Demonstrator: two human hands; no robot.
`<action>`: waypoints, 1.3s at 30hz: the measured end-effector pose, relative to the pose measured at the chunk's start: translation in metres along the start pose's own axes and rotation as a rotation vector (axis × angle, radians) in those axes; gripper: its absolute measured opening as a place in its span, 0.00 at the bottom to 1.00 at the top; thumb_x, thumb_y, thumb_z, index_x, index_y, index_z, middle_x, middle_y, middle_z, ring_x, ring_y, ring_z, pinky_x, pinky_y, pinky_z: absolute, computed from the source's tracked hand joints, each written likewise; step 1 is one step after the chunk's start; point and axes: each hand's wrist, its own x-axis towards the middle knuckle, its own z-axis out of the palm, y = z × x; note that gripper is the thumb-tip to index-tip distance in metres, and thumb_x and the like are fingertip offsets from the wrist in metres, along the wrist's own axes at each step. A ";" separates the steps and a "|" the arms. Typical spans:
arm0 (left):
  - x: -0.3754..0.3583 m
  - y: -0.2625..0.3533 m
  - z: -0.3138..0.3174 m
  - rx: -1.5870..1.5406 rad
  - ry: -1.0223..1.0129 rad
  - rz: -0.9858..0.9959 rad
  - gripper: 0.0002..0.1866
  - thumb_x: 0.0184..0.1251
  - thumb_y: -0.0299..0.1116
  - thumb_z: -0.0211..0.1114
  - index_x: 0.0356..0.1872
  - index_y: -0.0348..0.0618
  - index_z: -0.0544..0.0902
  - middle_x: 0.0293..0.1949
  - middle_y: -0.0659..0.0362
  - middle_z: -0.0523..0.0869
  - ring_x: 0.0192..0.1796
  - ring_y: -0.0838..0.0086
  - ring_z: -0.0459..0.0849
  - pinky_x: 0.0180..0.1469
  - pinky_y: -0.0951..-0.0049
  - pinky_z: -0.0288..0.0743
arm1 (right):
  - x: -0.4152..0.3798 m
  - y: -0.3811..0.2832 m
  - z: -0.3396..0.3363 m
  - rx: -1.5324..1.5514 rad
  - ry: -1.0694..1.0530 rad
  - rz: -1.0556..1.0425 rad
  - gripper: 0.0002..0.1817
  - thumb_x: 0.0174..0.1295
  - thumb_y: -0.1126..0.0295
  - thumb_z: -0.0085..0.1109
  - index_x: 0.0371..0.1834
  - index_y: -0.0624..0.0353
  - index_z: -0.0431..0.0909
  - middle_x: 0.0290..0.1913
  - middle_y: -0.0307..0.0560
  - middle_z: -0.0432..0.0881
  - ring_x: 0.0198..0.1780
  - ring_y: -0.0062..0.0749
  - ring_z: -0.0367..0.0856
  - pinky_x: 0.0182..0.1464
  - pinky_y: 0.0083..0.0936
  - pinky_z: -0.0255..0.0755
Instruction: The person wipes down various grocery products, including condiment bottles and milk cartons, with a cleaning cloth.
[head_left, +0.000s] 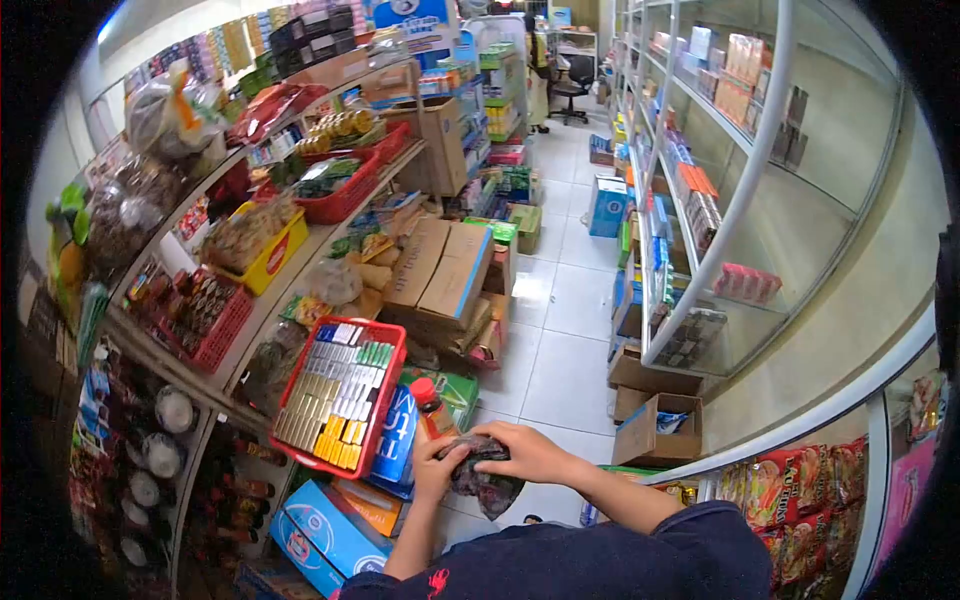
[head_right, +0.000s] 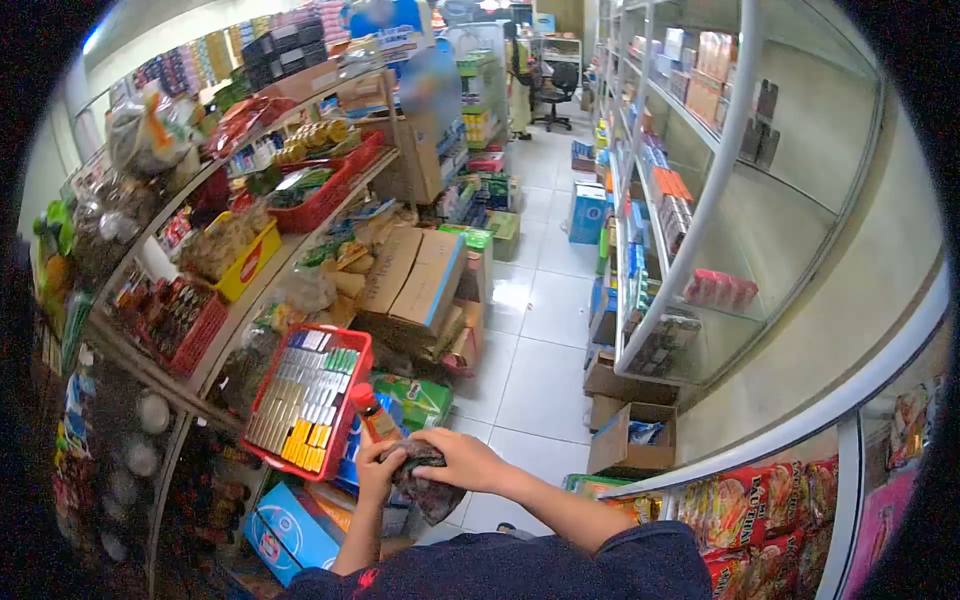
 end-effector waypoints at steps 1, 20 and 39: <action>0.011 0.008 0.012 0.004 -0.016 0.003 0.10 0.45 0.30 0.67 0.28 0.35 0.81 0.36 0.55 0.79 0.40 0.73 0.76 0.44 0.76 0.67 | -0.001 0.009 -0.009 -0.019 0.097 -0.020 0.21 0.48 0.66 0.60 0.46 0.60 0.70 0.39 0.50 0.74 0.43 0.39 0.72 0.46 0.28 0.66; 0.262 0.019 0.162 -0.141 -0.529 0.494 0.26 0.50 0.26 0.65 0.49 0.41 0.61 0.45 0.50 0.69 0.47 0.65 0.71 0.51 0.67 0.63 | 0.112 0.106 -0.233 0.636 0.596 -0.094 0.17 0.47 0.75 0.54 0.43 0.61 0.69 0.48 0.43 0.71 0.51 0.25 0.67 0.53 0.22 0.60; 0.352 0.101 0.280 0.094 -0.493 0.524 0.32 0.45 0.34 0.71 0.46 0.36 0.59 0.42 0.48 0.73 0.46 0.69 0.75 0.47 0.71 0.69 | 0.137 0.137 -0.402 0.825 0.493 0.049 0.13 0.56 0.72 0.48 0.42 0.70 0.72 0.39 0.46 0.78 0.40 0.25 0.76 0.46 0.21 0.69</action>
